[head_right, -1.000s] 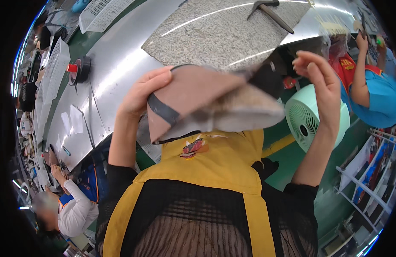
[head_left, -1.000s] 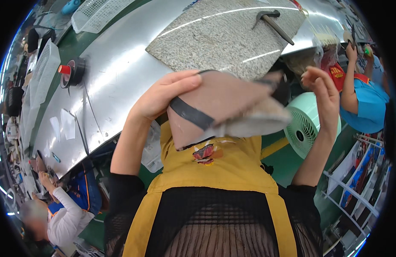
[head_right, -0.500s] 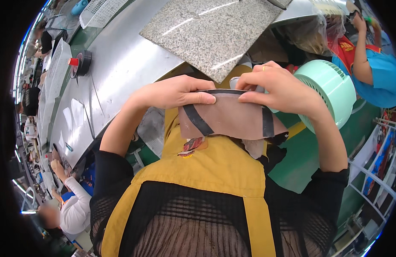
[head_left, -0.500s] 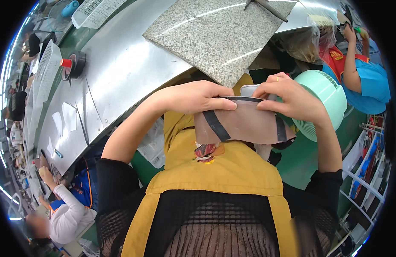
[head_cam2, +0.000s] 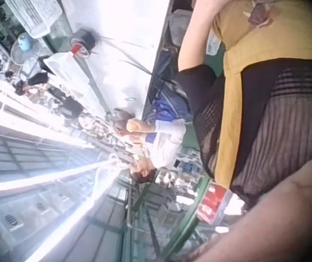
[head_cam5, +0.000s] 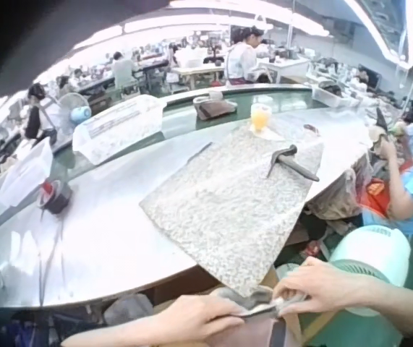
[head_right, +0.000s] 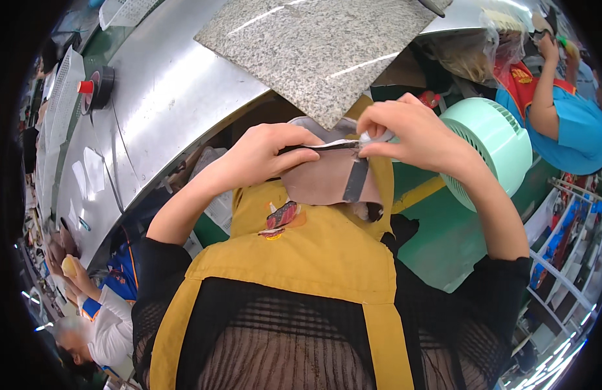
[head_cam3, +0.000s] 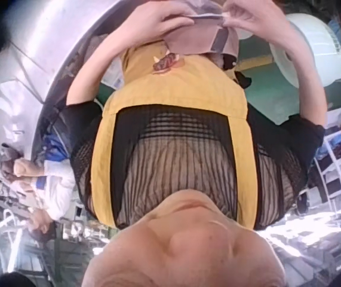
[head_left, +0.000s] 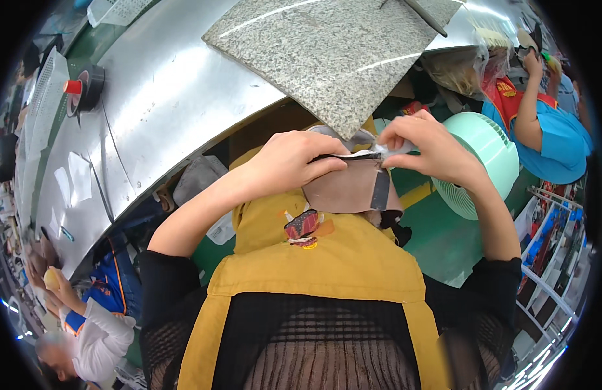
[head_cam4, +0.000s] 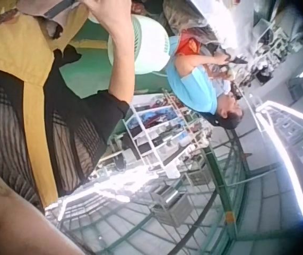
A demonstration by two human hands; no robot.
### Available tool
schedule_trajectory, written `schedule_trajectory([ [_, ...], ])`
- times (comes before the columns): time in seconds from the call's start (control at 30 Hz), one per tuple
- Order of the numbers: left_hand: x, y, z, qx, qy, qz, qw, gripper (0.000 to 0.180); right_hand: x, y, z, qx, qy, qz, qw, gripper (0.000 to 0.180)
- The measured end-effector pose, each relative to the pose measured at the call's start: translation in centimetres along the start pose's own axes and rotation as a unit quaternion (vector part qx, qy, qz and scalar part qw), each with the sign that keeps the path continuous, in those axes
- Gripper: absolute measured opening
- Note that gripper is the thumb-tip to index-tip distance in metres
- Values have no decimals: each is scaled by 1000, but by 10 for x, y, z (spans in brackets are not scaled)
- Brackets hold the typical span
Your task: The person assembles a shoe by hand, using a hammer to tap the upper onto the sole and a small bottle to apply adhesive. They repeatedly adjust the shoe's position and inspect the fit while working at a factory assembly line.
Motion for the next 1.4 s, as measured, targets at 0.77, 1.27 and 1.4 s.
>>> schedule_trajectory([
  [0.77,9,7,7,-49,-202,69,976,10,22,-34,26,-13,-20,-21,999,11],
  [1.27,-5,3,53,-109,-199,98,969,9,-5,-57,29,-24,-157,-171,972,8],
  [1.4,-5,0,53,-79,-241,180,951,9,-3,-62,30,-16,-155,-137,978,6],
])
Point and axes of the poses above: each hand's wrist, its own z-axis towards the middle knuckle, its own x-axis out of the palm, y = z × x, the point moved 4 cm from there along z, towards the middle knuckle, and after that the axes turned 13 degrees about -x, right-handed, at the moved point
